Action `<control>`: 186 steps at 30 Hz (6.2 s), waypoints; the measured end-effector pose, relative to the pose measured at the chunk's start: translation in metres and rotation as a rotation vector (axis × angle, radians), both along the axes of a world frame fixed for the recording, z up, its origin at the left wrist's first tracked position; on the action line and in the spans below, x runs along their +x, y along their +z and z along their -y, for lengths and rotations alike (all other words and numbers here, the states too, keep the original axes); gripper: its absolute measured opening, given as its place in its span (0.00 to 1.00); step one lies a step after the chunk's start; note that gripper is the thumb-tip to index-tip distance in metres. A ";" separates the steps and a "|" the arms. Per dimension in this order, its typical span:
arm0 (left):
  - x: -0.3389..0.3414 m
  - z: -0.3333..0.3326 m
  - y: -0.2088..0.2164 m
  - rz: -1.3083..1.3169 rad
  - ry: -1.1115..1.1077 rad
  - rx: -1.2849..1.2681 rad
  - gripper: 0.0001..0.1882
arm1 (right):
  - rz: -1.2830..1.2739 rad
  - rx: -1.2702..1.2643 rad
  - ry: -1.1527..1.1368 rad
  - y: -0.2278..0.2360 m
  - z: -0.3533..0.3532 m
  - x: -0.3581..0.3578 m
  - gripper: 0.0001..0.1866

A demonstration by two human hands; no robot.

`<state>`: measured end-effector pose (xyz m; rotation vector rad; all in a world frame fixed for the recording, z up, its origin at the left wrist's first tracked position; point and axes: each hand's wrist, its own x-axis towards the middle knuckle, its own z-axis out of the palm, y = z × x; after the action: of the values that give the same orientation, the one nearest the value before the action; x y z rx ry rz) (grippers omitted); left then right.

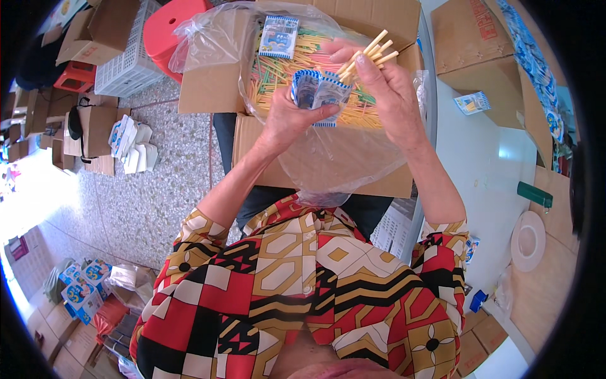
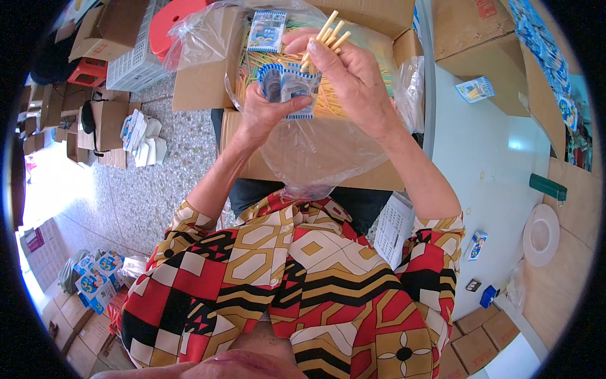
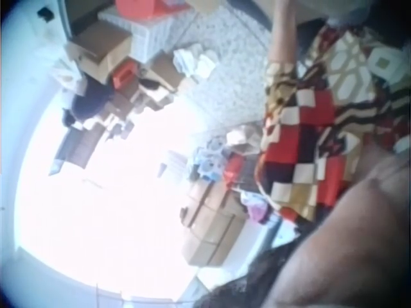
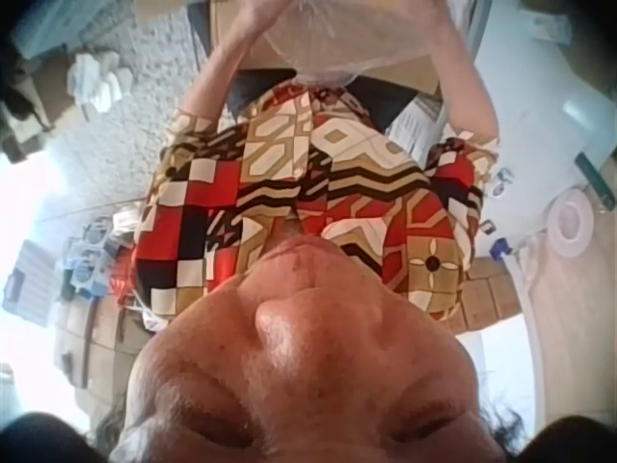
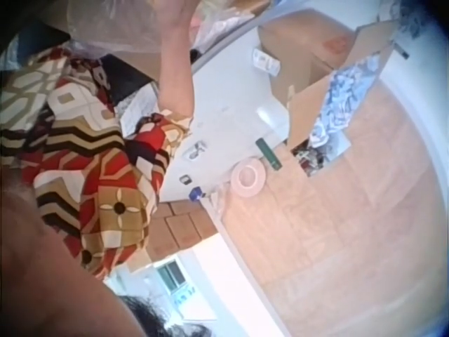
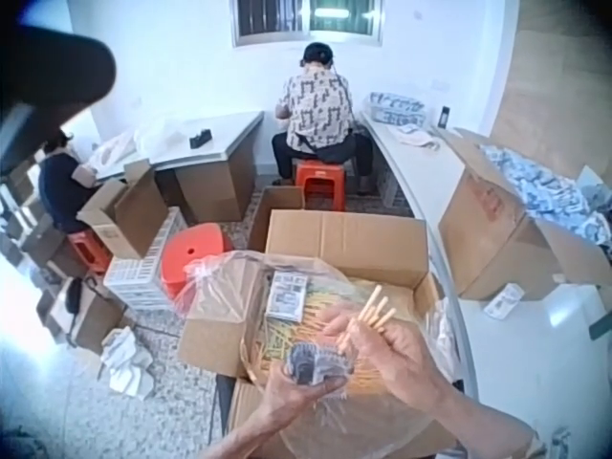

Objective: Sorting small blue packets and yellow sticks from plastic bags inside a cardboard box at a packing station.

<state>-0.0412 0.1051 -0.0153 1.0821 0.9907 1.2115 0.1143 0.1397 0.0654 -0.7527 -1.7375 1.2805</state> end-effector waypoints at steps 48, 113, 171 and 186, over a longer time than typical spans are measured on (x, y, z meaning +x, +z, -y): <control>0.006 0.004 0.008 -0.170 -0.037 0.111 0.14 | -0.081 -0.081 -0.111 0.011 0.015 -0.001 0.17; 0.052 0.002 0.029 0.331 -0.145 -0.180 0.17 | -0.116 -0.124 -0.453 -0.001 0.028 0.106 0.09; -0.019 0.030 0.027 0.057 -0.019 -0.019 0.13 | 0.445 0.246 -0.190 0.015 0.038 0.003 0.11; -0.025 0.052 0.000 0.006 0.025 -0.029 0.11 | 0.625 0.697 -0.192 -0.001 0.057 -0.007 0.14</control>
<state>-0.0661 0.0531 -0.0148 1.0452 1.0169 1.2168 0.1072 0.0831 0.0644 -0.9101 -2.3327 0.2443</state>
